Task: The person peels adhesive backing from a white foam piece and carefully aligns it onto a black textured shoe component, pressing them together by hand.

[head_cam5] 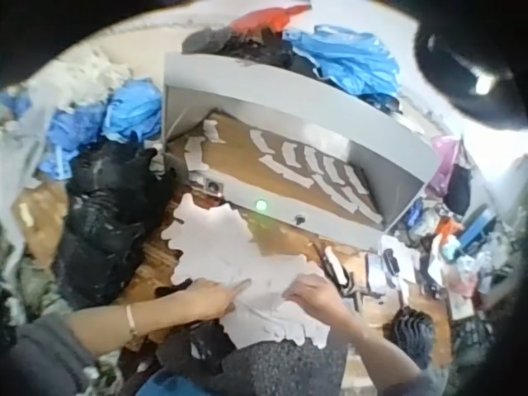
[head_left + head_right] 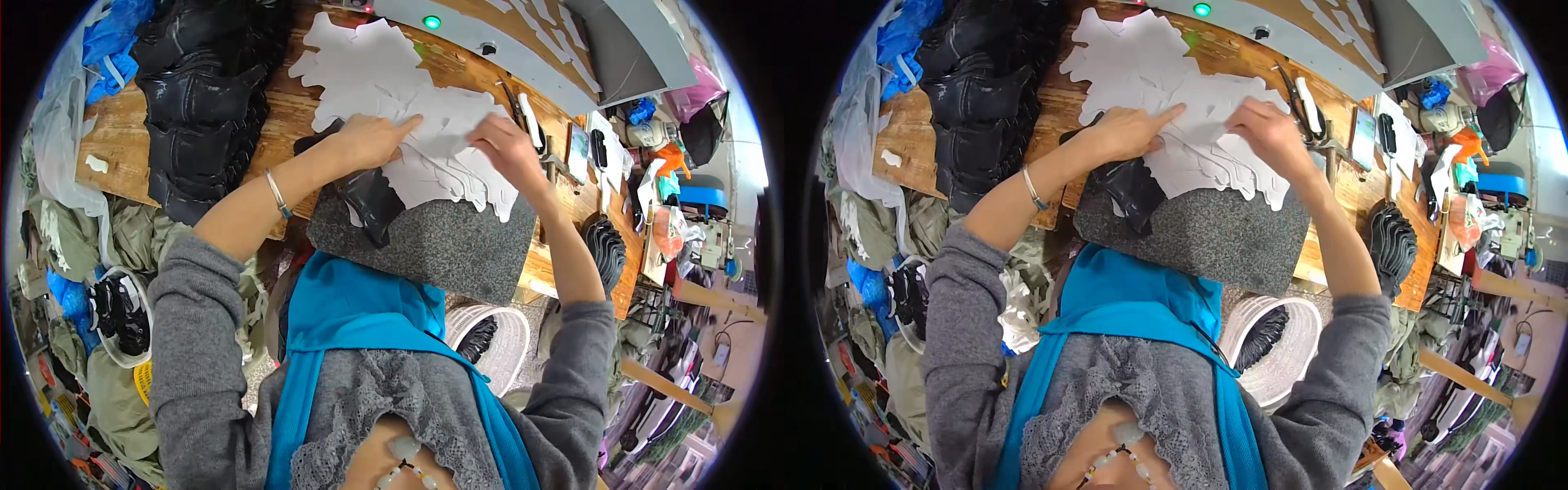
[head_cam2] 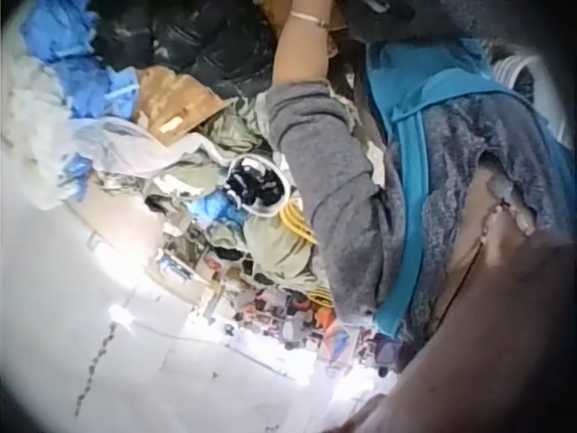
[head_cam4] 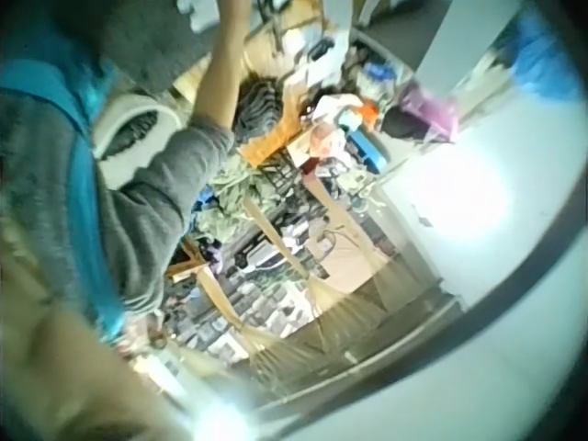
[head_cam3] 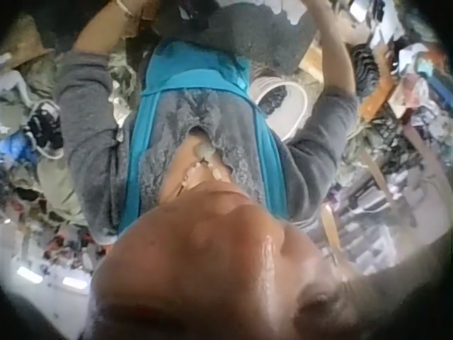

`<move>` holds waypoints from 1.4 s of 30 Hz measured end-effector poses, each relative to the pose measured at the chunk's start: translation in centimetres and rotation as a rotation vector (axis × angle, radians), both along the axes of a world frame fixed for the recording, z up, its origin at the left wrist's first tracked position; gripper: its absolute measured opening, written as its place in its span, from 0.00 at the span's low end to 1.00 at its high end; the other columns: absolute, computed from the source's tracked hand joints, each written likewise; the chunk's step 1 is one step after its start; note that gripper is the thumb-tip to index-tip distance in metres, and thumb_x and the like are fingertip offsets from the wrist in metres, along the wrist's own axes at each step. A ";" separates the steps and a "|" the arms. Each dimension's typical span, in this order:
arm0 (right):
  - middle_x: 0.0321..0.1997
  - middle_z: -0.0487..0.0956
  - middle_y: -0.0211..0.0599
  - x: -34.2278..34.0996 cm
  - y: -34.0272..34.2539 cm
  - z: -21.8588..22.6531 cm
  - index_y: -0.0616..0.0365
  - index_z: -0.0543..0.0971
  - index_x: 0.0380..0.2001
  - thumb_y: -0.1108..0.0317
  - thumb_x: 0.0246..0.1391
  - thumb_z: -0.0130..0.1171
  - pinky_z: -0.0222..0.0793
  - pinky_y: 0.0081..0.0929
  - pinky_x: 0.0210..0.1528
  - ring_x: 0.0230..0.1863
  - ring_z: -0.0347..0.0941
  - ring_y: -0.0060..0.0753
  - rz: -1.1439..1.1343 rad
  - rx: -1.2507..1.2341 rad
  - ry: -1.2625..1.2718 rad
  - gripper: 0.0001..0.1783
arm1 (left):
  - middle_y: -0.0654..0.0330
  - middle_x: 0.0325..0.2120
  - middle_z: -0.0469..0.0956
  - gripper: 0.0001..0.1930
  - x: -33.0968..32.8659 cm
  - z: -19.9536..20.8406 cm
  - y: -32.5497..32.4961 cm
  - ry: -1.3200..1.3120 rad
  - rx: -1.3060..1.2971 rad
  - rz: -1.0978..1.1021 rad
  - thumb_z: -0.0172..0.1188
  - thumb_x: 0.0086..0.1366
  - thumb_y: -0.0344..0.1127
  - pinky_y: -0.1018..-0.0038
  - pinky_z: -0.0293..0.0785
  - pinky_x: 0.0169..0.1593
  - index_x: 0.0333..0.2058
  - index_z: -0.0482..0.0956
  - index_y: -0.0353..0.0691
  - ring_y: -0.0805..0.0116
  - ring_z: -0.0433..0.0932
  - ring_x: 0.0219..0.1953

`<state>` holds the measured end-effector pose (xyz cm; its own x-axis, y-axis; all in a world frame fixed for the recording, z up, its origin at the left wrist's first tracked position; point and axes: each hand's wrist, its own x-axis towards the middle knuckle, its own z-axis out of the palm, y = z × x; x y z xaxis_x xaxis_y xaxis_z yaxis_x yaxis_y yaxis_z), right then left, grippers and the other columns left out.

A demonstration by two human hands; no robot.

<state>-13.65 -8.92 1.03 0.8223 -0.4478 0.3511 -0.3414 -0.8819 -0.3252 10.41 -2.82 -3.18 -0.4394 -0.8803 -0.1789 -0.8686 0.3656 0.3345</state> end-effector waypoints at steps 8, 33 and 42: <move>0.34 0.75 0.35 -13.7 3.3 7.5 0.62 0.72 0.33 0.75 0.54 0.53 0.67 0.24 0.40 0.37 0.71 0.26 -0.665 -0.255 -0.176 0.03 | 0.47 0.25 0.77 0.36 0.0 -0.9 -0.4 -0.024 0.032 0.014 0.55 0.57 0.40 0.57 0.72 0.35 0.63 0.48 0.49 0.47 0.77 0.31; 0.37 0.77 0.45 21.7 -35.3 -1.3 0.69 0.72 0.42 0.75 0.52 0.55 0.78 0.30 0.36 0.36 0.77 0.41 -0.323 1.272 -0.998 0.13 | 0.65 0.23 0.76 0.14 7.8 4.8 2.0 1.269 0.515 0.470 0.60 0.60 0.41 0.82 0.69 0.28 0.32 0.77 0.32 0.81 0.71 0.24; 0.37 0.79 0.34 6.3 -14.3 0.6 0.58 0.78 0.37 0.73 0.49 0.58 0.69 0.21 0.42 0.38 0.75 0.28 -0.150 0.704 0.225 0.10 | 0.52 0.18 0.76 0.17 4.7 4.2 -0.9 0.678 0.241 0.271 0.55 0.59 0.40 0.70 0.70 0.30 0.41 0.75 0.34 0.65 0.76 0.23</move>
<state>-7.37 -23.23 1.60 0.7526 -0.6176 -0.2283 -0.5663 -0.4303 -0.7029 15.08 -3.70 1.03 -0.2960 -0.9437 -0.1479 -0.4937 0.0186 0.8694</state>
